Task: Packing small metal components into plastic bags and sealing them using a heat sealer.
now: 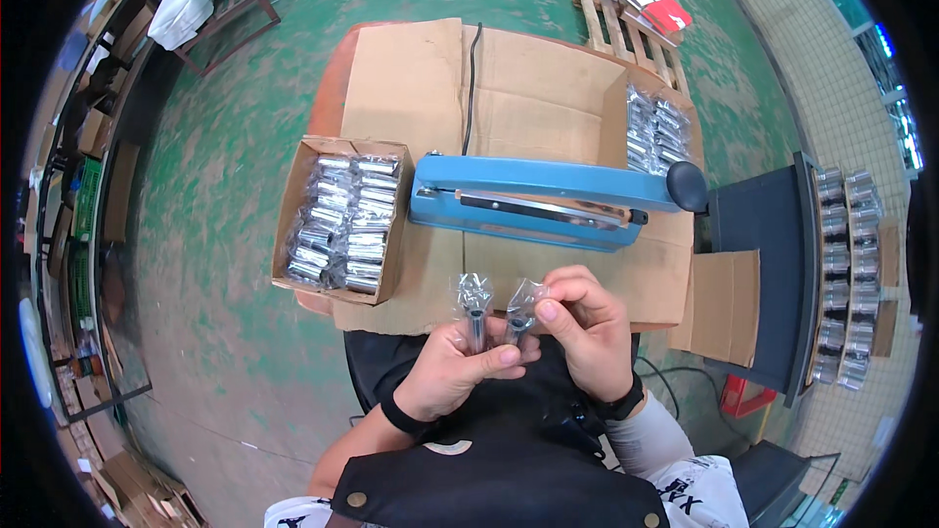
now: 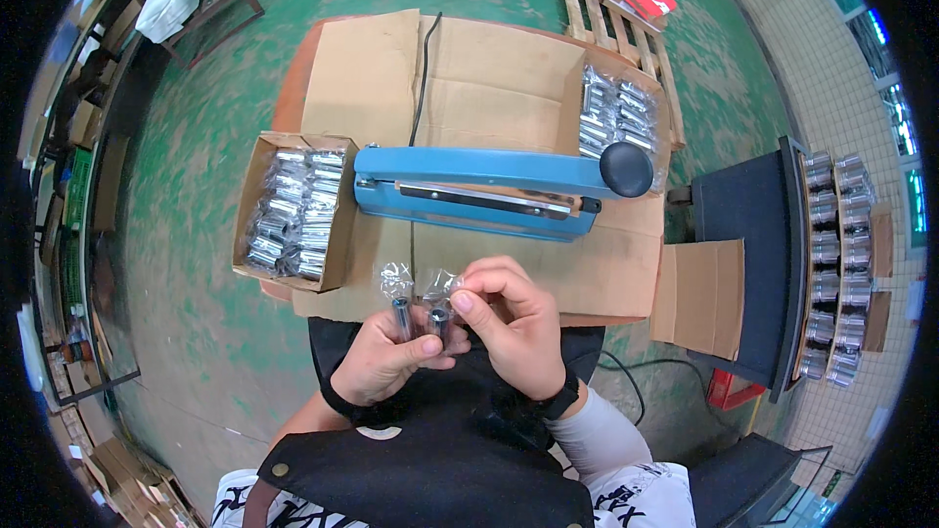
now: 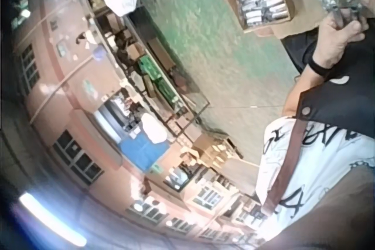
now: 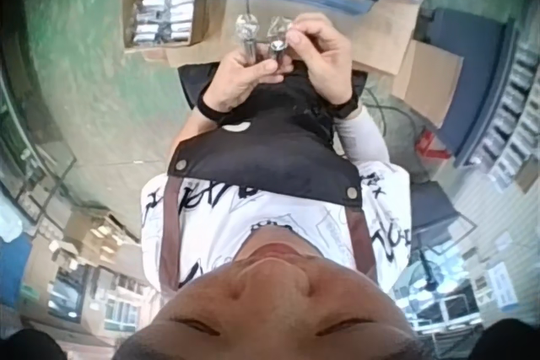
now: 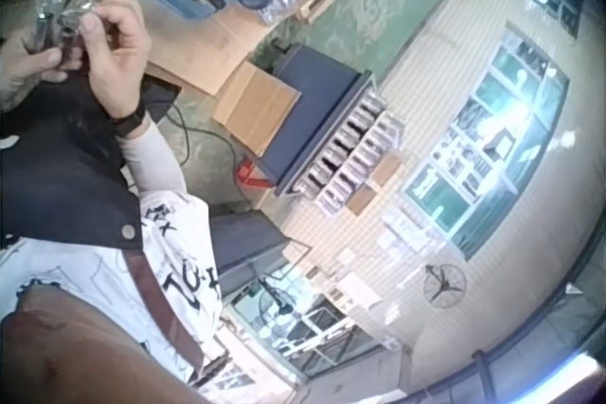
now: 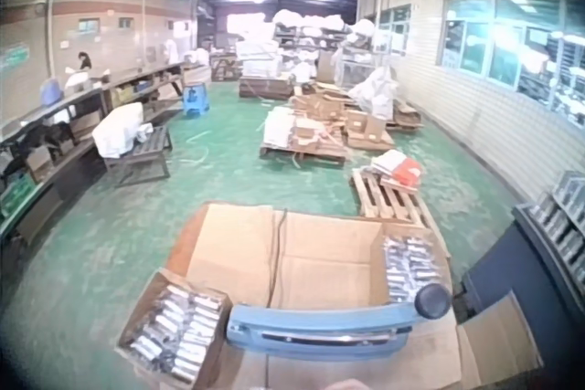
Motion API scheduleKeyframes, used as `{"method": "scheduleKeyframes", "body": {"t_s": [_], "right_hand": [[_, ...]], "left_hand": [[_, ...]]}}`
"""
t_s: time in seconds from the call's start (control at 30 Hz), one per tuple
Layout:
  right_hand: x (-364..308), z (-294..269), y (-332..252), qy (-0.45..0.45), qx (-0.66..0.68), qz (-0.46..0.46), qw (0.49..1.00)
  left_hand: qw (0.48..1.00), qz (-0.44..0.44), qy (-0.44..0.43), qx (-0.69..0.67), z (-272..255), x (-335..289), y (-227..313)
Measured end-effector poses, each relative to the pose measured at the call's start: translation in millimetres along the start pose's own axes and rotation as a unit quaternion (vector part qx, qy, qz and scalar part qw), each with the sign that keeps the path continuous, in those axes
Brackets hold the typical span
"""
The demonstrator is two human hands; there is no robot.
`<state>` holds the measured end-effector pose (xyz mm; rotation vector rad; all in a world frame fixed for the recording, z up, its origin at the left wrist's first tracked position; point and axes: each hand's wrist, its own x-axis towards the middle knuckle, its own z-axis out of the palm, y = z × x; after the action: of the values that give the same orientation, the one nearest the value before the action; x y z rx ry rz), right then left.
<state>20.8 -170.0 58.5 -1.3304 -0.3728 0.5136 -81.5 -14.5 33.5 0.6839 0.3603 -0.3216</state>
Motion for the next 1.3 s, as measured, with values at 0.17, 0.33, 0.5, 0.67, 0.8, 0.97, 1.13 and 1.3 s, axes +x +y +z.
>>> {"method": "scheduleKeyframes", "body": {"t_s": [0.17, 0.33, 0.5, 0.67, 0.8, 0.97, 1.13, 1.3], "right_hand": [[-1.5, 11.5, -8.0, -0.017, 0.118, 0.134, 0.984], [9.8, 15.4, -1.2, -0.251, -0.169, 0.056, 0.952], [46.9, 50.9, -17.5, -0.249, -0.096, 0.107, 0.958], [141.5, 133.6, -4.7, -0.327, -0.305, 0.018, 0.895], [173.1, 191.4, 46.1, -0.283, -0.556, -0.118, 0.772], [165.8, 194.0, 58.5, -0.344, -0.556, -0.112, 0.748], [165.6, 191.3, 62.8, -0.274, -0.533, -0.18, 0.78], [183.7, 204.5, 69.7, -0.22, -0.599, -0.167, 0.751]], "left_hand": [[0.997, 0.068, 0.017, 0.032, -1.0, -5.8, -1.7], [0.982, 0.081, -0.089, 0.144, -8.1, -8.3, -12.8], [0.985, 0.173, -0.003, -0.014, -27.1, -22.2, -18.1], [0.989, 0.121, 0.038, 0.069, -65.4, -46.2, -23.3], [0.98, 0.168, 0.088, 0.062, -70.6, -53.5, -8.7], [0.971, 0.209, 0.116, 0.008, -88.2, -61.9, -7.3], [0.966, 0.208, 0.139, 0.059, -92.3, -61.4, 3.2], [0.94, 0.224, 0.157, 0.203, -80.2, -70.7, 40.4]]}}
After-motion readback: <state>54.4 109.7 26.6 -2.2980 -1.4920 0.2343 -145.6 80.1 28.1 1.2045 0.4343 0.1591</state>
